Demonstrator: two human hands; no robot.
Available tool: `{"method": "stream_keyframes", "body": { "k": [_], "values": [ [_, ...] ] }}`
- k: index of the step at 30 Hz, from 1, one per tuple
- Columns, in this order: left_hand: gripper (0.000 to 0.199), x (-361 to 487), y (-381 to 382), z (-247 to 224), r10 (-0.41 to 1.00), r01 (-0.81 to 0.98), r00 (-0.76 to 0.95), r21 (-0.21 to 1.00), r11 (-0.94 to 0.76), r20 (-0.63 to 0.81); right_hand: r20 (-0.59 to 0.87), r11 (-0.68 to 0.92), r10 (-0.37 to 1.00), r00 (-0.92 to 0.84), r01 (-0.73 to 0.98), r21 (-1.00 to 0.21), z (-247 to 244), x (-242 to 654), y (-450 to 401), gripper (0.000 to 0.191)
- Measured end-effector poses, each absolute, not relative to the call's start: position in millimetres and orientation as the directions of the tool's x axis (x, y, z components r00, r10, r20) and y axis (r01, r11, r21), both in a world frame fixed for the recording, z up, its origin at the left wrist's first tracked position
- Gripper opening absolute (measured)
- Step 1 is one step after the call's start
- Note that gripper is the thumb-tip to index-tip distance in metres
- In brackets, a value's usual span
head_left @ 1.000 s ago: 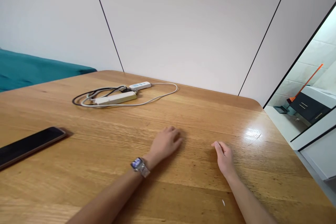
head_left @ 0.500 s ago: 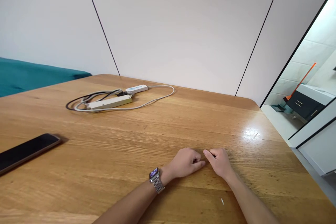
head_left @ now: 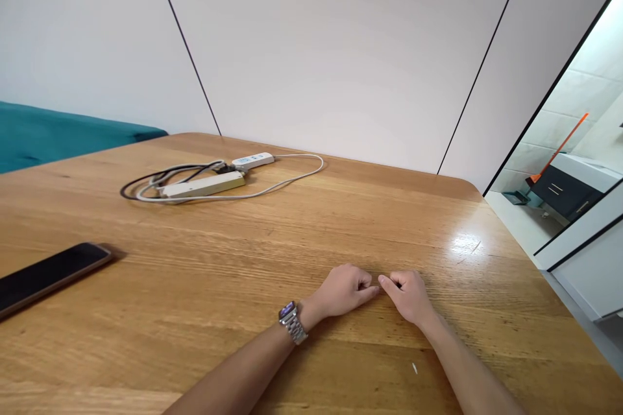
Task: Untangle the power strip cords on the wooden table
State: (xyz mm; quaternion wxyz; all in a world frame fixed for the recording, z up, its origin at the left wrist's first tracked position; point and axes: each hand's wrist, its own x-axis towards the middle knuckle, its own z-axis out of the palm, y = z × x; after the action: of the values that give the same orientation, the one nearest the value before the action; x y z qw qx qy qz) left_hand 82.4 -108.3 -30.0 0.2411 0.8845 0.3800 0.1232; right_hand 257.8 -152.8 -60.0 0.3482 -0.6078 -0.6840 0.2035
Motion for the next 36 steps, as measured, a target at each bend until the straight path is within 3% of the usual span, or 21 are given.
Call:
{"method": "stream_keyframes", "body": {
  "k": [26, 36],
  "values": [
    [0.047, 82.3, -107.8, -29.6, 0.731, 0.622, 0.682, 0.507, -0.597, 0.023, 0.227, 0.185, 0.973, -0.036, 0.711, -0.678, -59.1, 256.8, -152.5, 0.047],
    [0.038, 79.7, -108.1, -31.1, 0.736, 0.591, 0.675, 0.563, -0.578, 0.047, 0.207, 0.169, 0.978, -0.029, 0.691, -0.703, -60.2, 257.8, -152.3, 0.048]
  ]
}}
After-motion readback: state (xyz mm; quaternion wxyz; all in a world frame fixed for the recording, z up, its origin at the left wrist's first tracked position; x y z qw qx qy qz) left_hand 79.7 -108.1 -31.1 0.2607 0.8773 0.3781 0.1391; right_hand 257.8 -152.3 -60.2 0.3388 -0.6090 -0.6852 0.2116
